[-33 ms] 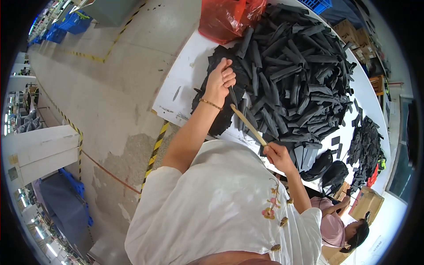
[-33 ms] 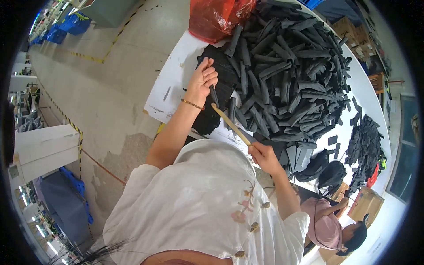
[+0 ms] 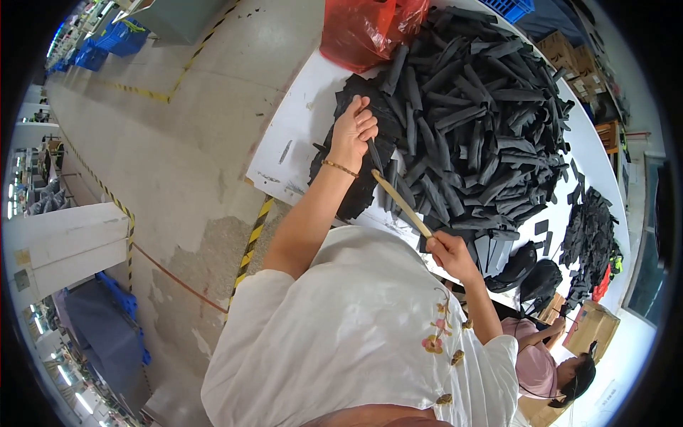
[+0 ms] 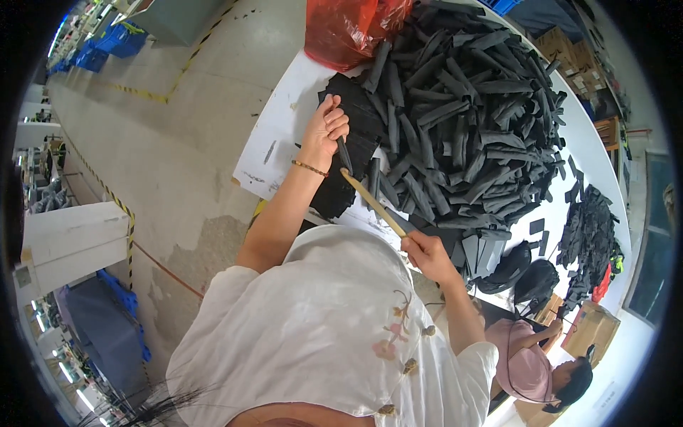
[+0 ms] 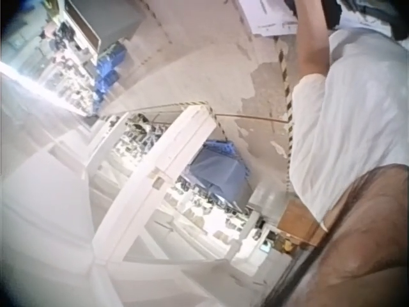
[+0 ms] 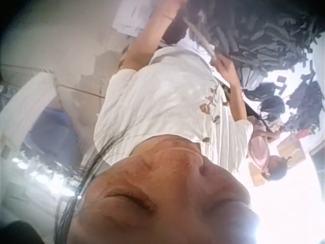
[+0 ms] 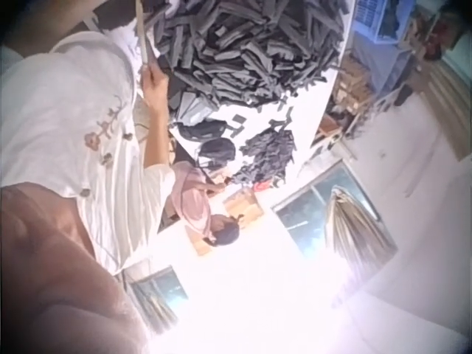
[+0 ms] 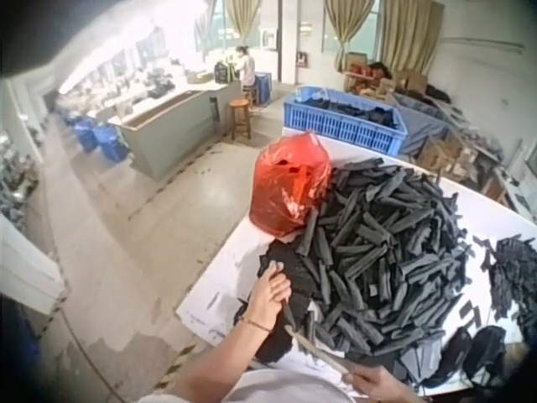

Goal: Inserting black foam strips into a fabric sleeve using a wooden stick.

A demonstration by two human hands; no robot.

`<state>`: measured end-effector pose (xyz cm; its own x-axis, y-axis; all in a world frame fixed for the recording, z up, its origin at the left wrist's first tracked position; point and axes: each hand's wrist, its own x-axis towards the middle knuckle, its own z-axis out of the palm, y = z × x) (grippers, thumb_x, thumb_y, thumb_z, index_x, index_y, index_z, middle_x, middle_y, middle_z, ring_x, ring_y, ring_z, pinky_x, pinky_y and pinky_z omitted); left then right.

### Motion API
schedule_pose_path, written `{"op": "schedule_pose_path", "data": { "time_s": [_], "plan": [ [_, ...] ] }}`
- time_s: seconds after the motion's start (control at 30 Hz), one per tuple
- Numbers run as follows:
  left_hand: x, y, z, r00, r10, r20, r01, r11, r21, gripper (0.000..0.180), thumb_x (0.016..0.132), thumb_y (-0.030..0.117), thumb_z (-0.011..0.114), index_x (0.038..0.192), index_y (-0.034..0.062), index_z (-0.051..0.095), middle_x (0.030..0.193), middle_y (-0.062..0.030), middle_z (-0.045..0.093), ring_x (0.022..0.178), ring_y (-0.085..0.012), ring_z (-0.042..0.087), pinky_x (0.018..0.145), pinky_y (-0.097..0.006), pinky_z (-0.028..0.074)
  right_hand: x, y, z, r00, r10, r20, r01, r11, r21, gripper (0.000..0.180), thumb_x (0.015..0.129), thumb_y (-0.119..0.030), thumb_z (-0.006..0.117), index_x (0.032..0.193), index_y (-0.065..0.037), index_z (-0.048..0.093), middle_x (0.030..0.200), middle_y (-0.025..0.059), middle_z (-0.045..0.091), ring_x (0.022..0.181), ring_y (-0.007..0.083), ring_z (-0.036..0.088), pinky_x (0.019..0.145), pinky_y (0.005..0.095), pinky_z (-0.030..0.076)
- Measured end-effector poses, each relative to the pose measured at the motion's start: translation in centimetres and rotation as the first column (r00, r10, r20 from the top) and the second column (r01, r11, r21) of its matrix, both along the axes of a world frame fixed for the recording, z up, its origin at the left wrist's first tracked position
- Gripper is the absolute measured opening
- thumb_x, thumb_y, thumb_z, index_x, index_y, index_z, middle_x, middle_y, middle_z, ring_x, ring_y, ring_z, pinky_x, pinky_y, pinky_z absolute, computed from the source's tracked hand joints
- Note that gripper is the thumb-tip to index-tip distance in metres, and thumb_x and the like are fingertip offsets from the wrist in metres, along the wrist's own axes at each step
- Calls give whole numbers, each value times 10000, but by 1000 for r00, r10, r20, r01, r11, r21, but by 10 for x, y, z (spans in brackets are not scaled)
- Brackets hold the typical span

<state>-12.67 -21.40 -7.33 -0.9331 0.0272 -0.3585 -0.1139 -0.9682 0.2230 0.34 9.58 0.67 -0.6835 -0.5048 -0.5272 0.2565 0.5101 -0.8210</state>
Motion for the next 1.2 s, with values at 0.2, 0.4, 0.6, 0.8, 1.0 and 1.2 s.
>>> {"op": "schedule_pose_path", "data": {
  "time_s": [0.2, 0.4, 0.6, 0.8, 1.0, 1.2],
  "plan": [
    [-1, -7, -30, 961, 206, 187, -234, 962, 141, 227, 972, 274, 524, 846, 87, 552, 540, 62, 326, 415, -53, 263, 378, -207, 199, -6, -23, 23, 972, 166, -165, -194, 967, -167, 229, 876, -152, 652, 729, 15, 602, 584, -18, 487, 532, 52, 406, 471, 252, 320],
    [8, 27, -13, 957, 173, 234, -200, 975, 97, 244, 965, 269, 528, 795, 94, 534, 533, 58, 296, 419, -60, 251, 383, -214, 202, -59, -101, -20, 826, -381, -415, 261, 912, -316, 194, 828, -34, 683, 982, -13, 567, 823, -7, 492, 628, 57, 429, 531, 216, 365],
    [11, -8, -57, 933, 198, 301, -255, 953, 165, 248, 944, 287, 528, 783, 98, 530, 505, 70, 252, 377, -64, 234, 350, -225, 188, -53, -118, 5, 976, -214, -38, 165, 845, -508, 48, 874, -23, 633, 890, 3, 597, 715, 4, 509, 517, 60, 446, 464, 224, 354],
    [34, -1, 44, 990, 21, -142, -109, 755, -647, 243, 942, 269, 540, 965, 36, 606, 660, 27, 502, 580, -64, 479, 532, -206, 394, -65, -104, 0, 878, -466, 107, 450, 731, -513, 142, 871, -132, 694, 896, -71, 569, 583, -56, 453, 448, 37, 383, 410, 200, 262],
    [51, 34, 31, 930, -334, -155, 187, 792, -582, 193, 880, 146, 663, 1011, 6, 646, 886, -1, 650, 815, -92, 601, 773, -243, 470, -65, -112, -9, 848, -527, 56, 487, 734, -473, 109, 908, -158, 649, 918, -64, 595, 596, -70, 459, 436, 19, 350, 398, 188, 240],
    [58, 71, 25, 953, -257, -164, 21, 592, -806, 248, 956, 274, 550, 968, 27, 570, 857, -30, 591, 756, -116, 562, 660, -243, 450, -66, -111, -6, 805, -583, -111, 485, 754, -442, 124, 930, -146, 618, 900, -27, 599, 604, -29, 496, 434, 42, 409, 397, 214, 303]
  ]
}}
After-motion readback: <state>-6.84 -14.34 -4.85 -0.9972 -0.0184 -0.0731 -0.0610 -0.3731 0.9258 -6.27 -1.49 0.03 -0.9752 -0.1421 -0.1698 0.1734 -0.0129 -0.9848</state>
